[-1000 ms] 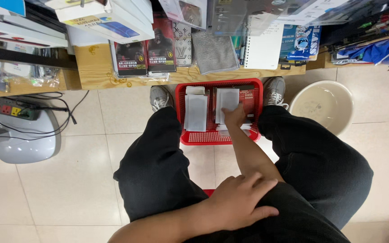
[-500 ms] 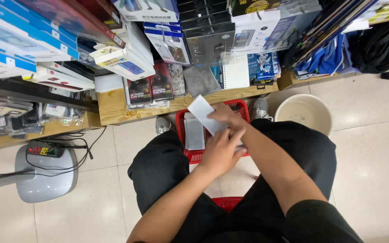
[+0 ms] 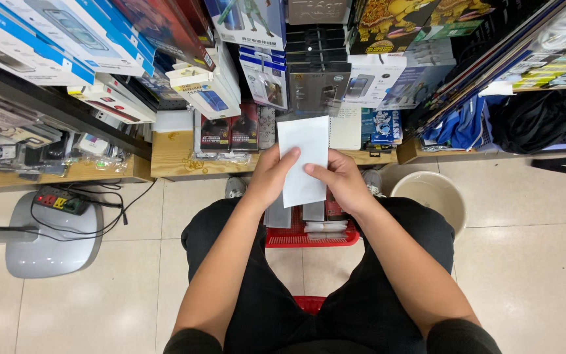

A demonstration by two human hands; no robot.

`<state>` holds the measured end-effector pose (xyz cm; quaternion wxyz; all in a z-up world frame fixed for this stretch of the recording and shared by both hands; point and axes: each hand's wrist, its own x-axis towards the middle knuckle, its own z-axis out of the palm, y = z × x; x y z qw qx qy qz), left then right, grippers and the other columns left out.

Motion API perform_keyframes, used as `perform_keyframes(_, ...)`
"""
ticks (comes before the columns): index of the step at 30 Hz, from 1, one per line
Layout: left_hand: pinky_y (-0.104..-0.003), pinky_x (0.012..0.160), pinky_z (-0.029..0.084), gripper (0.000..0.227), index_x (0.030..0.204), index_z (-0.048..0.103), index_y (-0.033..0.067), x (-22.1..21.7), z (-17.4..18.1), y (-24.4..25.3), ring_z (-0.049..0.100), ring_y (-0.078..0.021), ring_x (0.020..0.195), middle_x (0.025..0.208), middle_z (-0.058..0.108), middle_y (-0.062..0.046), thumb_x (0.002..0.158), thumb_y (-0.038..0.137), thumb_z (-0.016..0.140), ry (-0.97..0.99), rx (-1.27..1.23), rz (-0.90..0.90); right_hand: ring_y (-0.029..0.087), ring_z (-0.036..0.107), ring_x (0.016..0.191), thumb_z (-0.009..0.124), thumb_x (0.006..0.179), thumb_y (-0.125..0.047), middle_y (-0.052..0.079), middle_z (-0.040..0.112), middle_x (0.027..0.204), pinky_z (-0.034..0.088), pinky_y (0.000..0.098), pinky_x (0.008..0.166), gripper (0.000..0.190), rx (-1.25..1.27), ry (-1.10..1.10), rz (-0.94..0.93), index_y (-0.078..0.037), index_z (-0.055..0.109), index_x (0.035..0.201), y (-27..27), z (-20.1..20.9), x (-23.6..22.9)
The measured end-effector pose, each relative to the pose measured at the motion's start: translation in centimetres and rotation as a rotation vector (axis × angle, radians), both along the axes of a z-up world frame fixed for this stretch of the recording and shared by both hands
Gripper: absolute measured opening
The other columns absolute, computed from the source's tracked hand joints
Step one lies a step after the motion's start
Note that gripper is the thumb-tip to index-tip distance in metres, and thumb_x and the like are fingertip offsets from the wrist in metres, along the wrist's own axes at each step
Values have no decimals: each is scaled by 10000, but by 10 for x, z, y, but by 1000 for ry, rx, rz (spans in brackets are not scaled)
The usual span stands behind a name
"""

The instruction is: The person removes a phone screen from a white paper sleeve, wipes the screen surface, and places it back into the sleeve before returning it to a red plastic basket.

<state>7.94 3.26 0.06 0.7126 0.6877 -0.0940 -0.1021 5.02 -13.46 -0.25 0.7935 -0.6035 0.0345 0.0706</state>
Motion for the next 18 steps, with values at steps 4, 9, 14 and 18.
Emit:
perform_keyframes(4,-353,887,555,382,1039,734,75,13,-11,2,733,-191,879,945,763,-92,1044,400,535,76,-152,46,141,712,810,795,888,-135,91,761,886,613,316,723,190,-68,26,71,-4,762,1022,1,-2,-9)
perform_keyframes(9,-403,869,626,632,1221,691,107,-4,64,-3,740,-252,1030,1179,737,-169,983,648,467,227,-661,-210,206,727,616,691,968,-111,189,725,722,638,315,577,181,-1,64,327,54,701,895,9,-26,-15)
perform_keyframes(14,-431,794,653,703,1296,619,53,-5,32,7,745,-287,989,1202,709,-231,1001,651,395,230,-635,-336,211,736,626,722,921,-57,193,729,726,639,319,587,119,106,120,336,56,707,888,9,-26,-24)
perform_keyframes(18,-496,662,649,533,1318,563,-20,-13,-26,0,755,-381,744,1125,689,-341,1069,426,410,307,-763,-207,236,749,622,765,860,3,208,724,722,651,338,574,109,225,185,264,87,700,887,7,-34,-29)
